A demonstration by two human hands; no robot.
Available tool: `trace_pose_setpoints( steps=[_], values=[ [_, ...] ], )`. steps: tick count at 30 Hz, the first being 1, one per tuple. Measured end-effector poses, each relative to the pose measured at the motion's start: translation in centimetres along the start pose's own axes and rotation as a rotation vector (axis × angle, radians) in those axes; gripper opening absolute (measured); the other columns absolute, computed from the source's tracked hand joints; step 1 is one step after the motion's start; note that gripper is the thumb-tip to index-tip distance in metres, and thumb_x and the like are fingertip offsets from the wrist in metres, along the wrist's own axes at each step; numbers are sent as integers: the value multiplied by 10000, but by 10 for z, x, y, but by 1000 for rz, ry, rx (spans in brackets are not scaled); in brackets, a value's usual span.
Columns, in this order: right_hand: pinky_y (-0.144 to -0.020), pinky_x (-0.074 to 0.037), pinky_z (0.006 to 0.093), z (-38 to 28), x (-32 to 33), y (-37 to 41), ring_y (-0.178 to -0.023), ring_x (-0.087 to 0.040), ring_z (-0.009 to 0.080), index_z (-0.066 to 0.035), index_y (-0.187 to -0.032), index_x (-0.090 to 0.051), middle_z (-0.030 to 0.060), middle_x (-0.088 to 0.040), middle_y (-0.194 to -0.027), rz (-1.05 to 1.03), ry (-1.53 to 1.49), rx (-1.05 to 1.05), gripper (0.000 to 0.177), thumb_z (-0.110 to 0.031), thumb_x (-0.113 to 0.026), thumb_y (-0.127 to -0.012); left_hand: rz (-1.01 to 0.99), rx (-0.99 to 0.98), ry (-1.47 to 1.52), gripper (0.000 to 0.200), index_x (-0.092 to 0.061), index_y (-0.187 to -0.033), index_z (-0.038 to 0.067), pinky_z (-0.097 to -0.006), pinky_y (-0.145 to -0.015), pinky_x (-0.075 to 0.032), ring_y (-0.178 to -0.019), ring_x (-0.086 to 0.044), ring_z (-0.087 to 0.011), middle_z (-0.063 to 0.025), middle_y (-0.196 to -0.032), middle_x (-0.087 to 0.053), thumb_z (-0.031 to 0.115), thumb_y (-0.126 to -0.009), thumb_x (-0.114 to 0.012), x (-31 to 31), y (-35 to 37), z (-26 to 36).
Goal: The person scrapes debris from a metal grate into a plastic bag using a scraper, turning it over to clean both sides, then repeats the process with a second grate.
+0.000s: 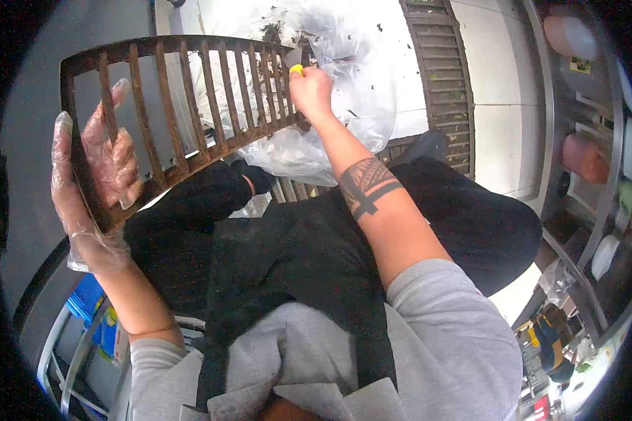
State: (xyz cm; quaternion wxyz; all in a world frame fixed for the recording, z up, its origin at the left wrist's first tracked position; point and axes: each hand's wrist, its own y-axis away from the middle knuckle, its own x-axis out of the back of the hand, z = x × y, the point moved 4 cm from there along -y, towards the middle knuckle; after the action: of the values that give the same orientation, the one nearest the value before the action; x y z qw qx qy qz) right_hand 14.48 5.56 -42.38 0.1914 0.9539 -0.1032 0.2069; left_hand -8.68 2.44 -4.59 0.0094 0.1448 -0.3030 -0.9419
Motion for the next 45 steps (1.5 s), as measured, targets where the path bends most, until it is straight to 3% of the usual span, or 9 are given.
trace_pose_setpoints(
  steps=[10,12,13,14,19,24,29,36,45],
  values=[
    [-751,-557,519,-29,-2,0,-783,-700,467,74,-763,-716,304,-683,-776,40,63,-21,328,-238,-655,-845,35,-36,-91,828,-411,-1535,-24,-267,-454,-494,-519,-501,-107,-44,-716,-525,645,-1055,-323,-5,3,-2],
    [-758,-556,514,-24,-3,6,-799,-702,461,61,-769,-726,301,-686,-789,-105,-292,-405,326,-249,-656,-843,43,-33,-52,838,-399,-1539,-24,-272,-461,-505,-523,-509,-109,-44,-719,-526,652,-1049,-334,-5,4,-3],
    [-758,-556,514,-14,-9,0,-799,-702,461,61,-769,-726,301,-686,-789,-108,-293,-408,326,-249,-656,-843,47,-31,-54,838,-399,-1539,-24,-272,-461,-505,-523,-509,-109,-44,-719,-526,652,-1049,-334,-2,4,-2],
    [-766,-556,513,-14,-9,-10,-812,-702,461,52,-780,-732,297,-691,-803,-43,-191,-211,322,-254,-656,-844,15,-20,-48,846,-384,-1546,-23,-277,-465,-512,-526,-511,-111,-45,-721,-527,658,-1047,-334,1,3,-3],
    [-819,-545,510,-28,2,-12,-907,-696,458,17,-839,-755,275,-716,-897,11,173,-1,291,-256,-654,-854,-2,-11,-74,876,-337,-1565,-24,-294,-473,-528,-534,-517,-122,-47,-726,-523,677,-1040,-330,-3,3,-3],
    [-819,-546,501,-18,-1,-6,-914,-701,441,-14,-926,-762,251,-725,-925,45,112,-61,275,-268,-663,-890,-15,-3,-27,895,-309,-1579,-17,-332,-490,-559,-543,-520,-134,-51,-735,-524,692,-1033,-332,-7,7,-8],
    [-752,-537,453,-5,-3,-11,-828,-705,395,-33,-968,-755,217,-727,-881,56,41,53,290,-314,-688,-942,4,9,-23,906,-282,-1589,-12,-341,-486,-566,-544,-524,-144,-55,-743,-520,694,-1026,-356,-5,4,-7],
    [-777,-546,460,1,-10,-26,-896,-705,394,-64,-1024,-740,203,-729,-961,43,147,197,270,-317,-683,-948,36,0,-7,900,-258,-1589,-14,-339,-467,-557,-522,-533,-144,-55,-736,-520,678,-1026,-381,-1,-2,-3],
    [-890,-388,491,-5,-27,-22,-960,-675,367,-61,-934,-716,145,-733,-961,190,206,123,173,-231,-685,-920,47,-28,-42,883,-245,-1588,-15,-331,-453,-547,-494,-531,-141,-56,-712,-508,664,-1035,-361,2,-6,-5]
  ],
)
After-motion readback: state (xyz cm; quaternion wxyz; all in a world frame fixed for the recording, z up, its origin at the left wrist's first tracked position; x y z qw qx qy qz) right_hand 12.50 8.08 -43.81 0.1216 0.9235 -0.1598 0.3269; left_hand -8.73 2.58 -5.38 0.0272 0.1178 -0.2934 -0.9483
